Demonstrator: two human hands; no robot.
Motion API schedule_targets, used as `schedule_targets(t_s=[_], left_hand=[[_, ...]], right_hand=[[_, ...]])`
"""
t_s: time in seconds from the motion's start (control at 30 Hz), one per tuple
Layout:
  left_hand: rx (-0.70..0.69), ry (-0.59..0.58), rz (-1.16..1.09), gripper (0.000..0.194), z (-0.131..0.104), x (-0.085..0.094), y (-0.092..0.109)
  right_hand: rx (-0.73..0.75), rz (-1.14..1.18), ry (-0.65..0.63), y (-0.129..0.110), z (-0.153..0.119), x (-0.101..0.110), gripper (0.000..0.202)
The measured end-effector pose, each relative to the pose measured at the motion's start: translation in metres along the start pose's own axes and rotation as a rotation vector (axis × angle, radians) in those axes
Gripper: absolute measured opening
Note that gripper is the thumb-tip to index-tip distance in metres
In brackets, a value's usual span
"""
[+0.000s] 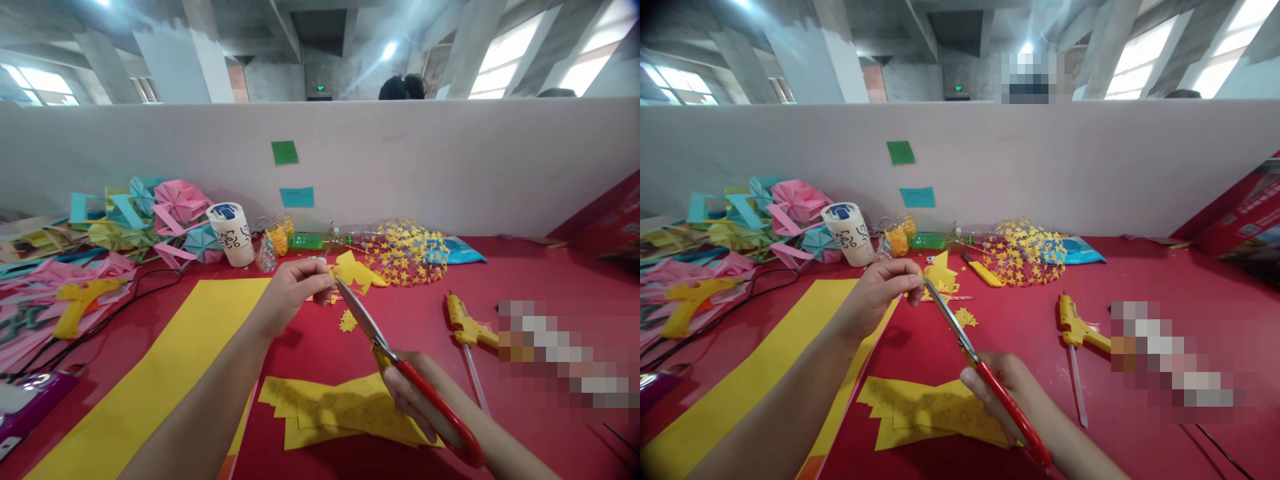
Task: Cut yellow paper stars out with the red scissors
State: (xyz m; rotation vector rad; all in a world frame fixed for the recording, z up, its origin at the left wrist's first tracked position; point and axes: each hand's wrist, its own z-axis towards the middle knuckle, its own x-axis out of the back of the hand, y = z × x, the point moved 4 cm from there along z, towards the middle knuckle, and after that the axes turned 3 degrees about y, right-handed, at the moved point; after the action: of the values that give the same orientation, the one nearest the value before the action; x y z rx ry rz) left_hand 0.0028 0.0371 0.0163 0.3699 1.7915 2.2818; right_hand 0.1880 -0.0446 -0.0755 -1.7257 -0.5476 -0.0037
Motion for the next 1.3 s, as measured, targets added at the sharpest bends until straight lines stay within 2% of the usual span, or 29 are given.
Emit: schedule_targets(t_s=[0.07,0.43,0.63,0.83,1.1,1.3], left_hand=[[-0.012,0.007,-0.001,0.018,0.000,0.000,0.000],[-0.063,0.001,0.037,0.020,-0.002,-0.007,0.002],[-0.102,-0.005,0.156,0.024,-0.003,-0.013,0.004],[-0.207,0.109,0.252,0.020,-0.005,-0.016,0.007],[-0.206,0.108,0.233,0.019,-0.005,-0.019,0.006],[-0.187,0.118,0.209,0.019,-0.005,-0.019,0.004]], right_hand=[[-0.014,0.008,-0.039,-0.003,-0.002,0.000,0.051],[-0.023,0.076,-0.052,-0.014,-0.009,0.002,0.056],[-0.034,0.095,-0.046,-0.018,-0.012,0.002,0.055],[-0.058,0.116,-0.036,-0.018,-0.013,0.000,0.054],[-0.050,0.133,0.021,-0.012,-0.014,-0.002,0.050],[-0.034,0.057,0.037,-0.017,-0.015,0.000,0.052]])
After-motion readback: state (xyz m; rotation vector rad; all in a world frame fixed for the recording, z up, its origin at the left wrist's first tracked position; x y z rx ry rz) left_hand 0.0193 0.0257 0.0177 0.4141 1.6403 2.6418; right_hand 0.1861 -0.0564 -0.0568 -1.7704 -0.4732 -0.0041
